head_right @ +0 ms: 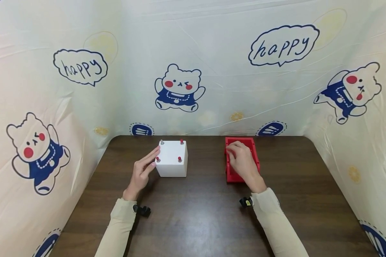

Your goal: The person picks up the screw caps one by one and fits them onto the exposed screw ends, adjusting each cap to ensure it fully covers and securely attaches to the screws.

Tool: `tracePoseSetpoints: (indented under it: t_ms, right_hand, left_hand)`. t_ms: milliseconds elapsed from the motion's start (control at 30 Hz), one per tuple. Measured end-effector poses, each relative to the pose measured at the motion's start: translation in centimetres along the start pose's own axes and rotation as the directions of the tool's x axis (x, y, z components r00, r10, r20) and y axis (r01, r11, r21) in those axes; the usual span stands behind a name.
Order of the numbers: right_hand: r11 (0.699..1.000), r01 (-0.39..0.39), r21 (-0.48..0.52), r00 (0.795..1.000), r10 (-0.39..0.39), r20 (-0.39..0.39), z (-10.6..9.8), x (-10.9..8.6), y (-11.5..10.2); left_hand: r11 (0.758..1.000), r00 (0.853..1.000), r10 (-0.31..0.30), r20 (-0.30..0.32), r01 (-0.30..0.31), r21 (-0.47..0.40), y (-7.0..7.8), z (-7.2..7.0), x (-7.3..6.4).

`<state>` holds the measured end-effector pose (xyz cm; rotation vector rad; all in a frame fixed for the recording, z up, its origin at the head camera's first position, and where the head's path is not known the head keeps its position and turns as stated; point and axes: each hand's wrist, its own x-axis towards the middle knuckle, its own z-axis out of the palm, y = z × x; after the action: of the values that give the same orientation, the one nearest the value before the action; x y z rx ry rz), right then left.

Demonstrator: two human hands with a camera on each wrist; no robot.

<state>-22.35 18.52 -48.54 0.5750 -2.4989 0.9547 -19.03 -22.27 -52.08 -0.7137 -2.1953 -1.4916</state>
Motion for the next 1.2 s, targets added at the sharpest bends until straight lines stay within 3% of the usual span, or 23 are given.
tracePoseSetpoints:
  t_ms: [367,1000,1200]
  right_hand:
    - [0.995,-0.055,-0.082,0.997,0.059,0.046,0.0,0.1,1.0]
    - [0.951,-0.107,-0.291,0.986,0.139,0.09,0.2,0.5,1.7]
    - [0.934,-0.143,-0.327,0.974,0.191,0.12,0.6,0.3,2.1]
  left_hand:
    - [1.0,1.0,-0.019,0.021,0.018,0.017,-2.7,-0.2,-0.5]
    - [0.999,0.999,-0.041,0.022,0.041,0.019,-2.5,-0.1,-0.4]
    - [0.999,1.0,-0.012,0.017,0.011,0.032,-2.6,-0.1,-0.5]
